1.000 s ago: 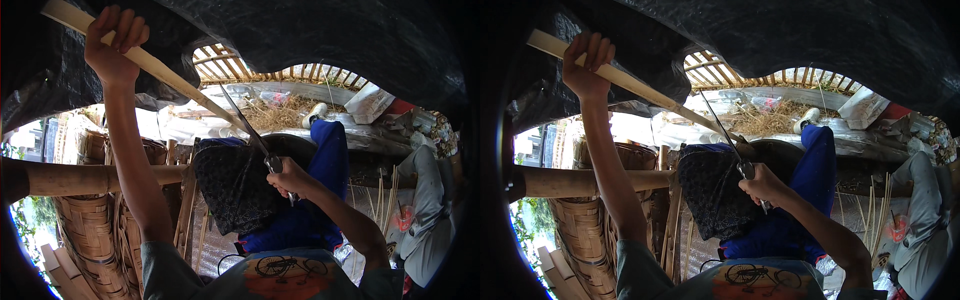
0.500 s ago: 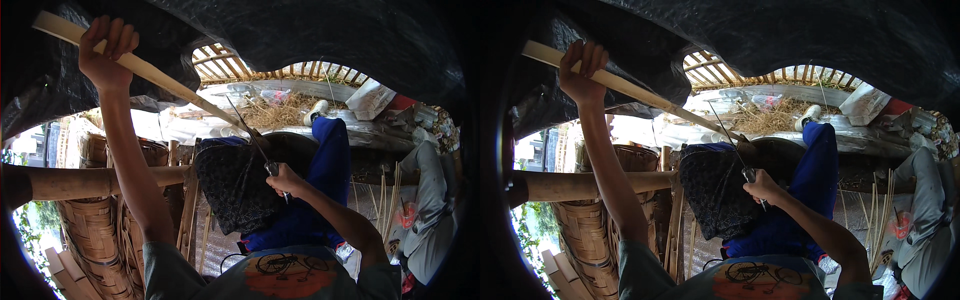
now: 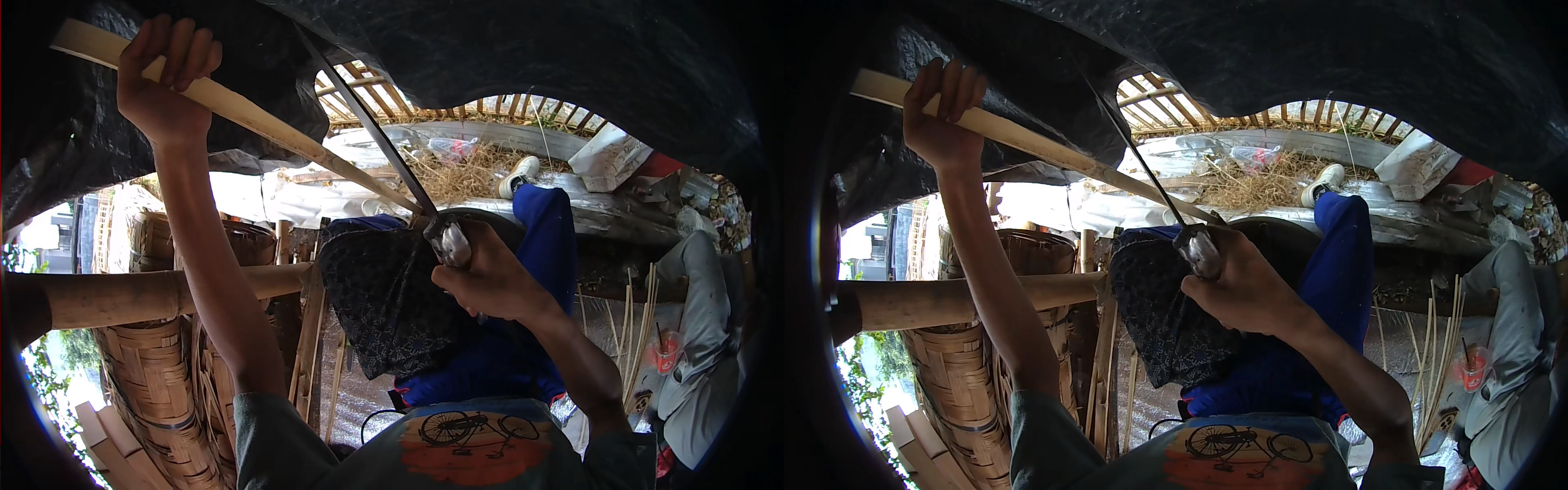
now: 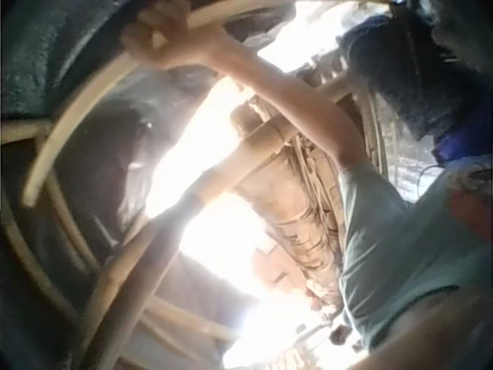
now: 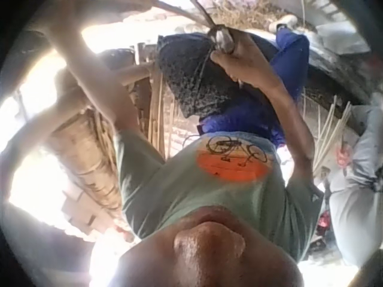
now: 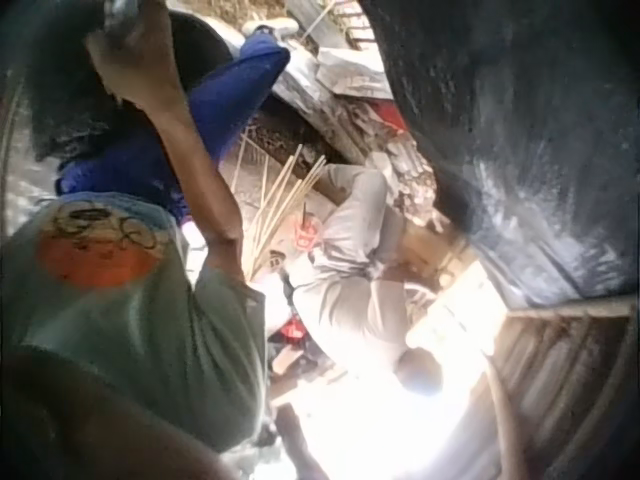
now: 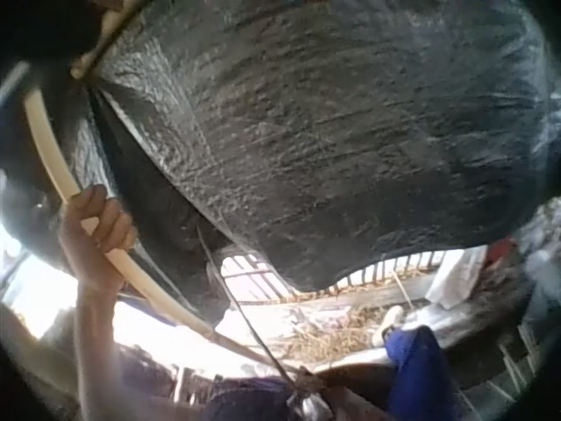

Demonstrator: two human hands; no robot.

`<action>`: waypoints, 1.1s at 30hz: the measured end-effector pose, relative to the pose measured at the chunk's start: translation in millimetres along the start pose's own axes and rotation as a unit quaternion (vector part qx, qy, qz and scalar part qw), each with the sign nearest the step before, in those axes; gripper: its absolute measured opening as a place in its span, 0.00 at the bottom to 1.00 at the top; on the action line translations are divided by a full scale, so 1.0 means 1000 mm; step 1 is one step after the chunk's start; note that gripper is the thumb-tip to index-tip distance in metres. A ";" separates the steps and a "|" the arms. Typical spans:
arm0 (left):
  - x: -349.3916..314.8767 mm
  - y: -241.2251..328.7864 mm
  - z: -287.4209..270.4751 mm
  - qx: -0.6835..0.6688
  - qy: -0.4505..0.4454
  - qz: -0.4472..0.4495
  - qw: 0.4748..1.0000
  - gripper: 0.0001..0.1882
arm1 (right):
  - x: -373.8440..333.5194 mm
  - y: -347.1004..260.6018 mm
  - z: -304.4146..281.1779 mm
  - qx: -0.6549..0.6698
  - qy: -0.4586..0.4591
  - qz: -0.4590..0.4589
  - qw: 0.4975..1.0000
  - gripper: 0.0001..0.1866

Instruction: Splitting bamboo strips using a large knife in a workshop environment.

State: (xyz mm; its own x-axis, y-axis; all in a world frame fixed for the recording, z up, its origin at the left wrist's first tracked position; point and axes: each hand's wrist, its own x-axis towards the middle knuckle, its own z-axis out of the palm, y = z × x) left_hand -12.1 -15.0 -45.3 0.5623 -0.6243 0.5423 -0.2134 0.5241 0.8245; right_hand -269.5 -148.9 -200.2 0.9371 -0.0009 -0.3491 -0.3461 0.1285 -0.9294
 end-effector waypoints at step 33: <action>-0.005 0.001 0.010 -0.012 -0.013 -0.002 1.000 0.18 | -0.010 0.106 0.001 -0.273 0.098 -0.059 0.955 0.13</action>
State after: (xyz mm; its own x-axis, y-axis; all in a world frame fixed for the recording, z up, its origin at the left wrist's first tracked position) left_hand -22.8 -17.5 -45.3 0.5422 -0.6407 0.5436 -0.1914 0.5358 0.8224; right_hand -315.9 -133.9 -294.7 0.9630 -0.1762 -0.2039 -0.2609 -0.4203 -0.8691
